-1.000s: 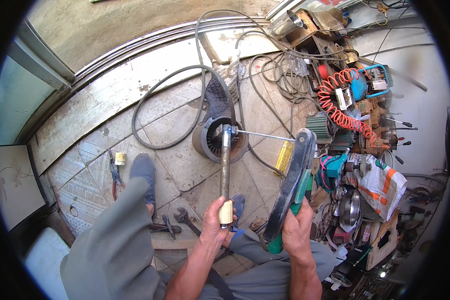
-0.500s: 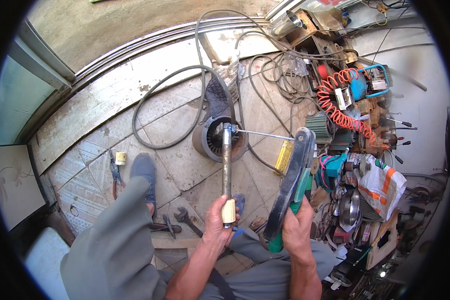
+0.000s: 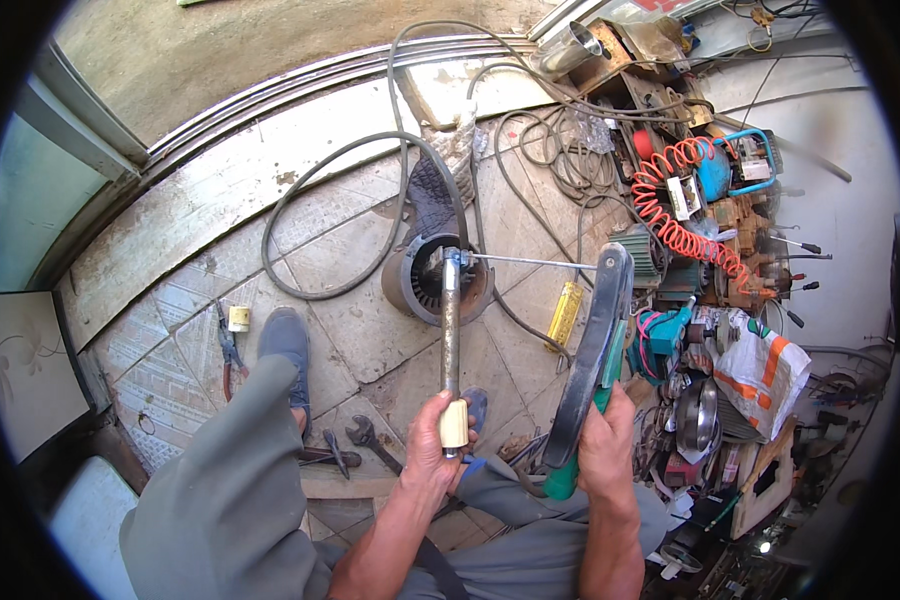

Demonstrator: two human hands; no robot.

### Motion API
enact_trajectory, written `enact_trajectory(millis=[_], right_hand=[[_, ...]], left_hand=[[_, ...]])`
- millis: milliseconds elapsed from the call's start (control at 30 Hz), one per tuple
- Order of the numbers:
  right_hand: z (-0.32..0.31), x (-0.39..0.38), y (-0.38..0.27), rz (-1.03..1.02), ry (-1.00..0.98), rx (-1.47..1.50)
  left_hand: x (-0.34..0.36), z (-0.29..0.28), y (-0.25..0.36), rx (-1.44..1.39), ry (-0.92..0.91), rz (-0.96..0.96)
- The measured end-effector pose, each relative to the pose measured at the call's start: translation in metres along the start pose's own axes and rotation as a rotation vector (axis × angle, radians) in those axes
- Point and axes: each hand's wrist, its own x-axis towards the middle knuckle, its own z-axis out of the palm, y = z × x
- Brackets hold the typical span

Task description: The person welds a metal rod to a cylindrical metal part using a welding torch and electrode holder. They adjust the position of the parts and continue welding, producing sparks.

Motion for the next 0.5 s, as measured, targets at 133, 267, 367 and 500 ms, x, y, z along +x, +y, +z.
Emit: enact_trajectory(millis=[133, 267, 367, 500], right_hand=[[0.001, 0.002, -0.001, 0.031, -0.012, 0.06], [0.003, -0.001, -0.003, 0.03, -0.003, 0.06], [0.002, -0.001, -0.003, 0.024, -0.018, 0.078], [0.001, -0.002, -0.011, 0.002, -0.017, 0.101]], left_hand=[[0.0, -0.002, 0.011, -0.007, -0.002, -0.064], [0.002, -0.008, 0.021, 0.007, -0.03, -0.095], [-0.003, -0.004, 0.026, 0.023, -0.04, -0.098], [-0.007, 0.002, 0.03, 0.034, -0.033, -0.081]])
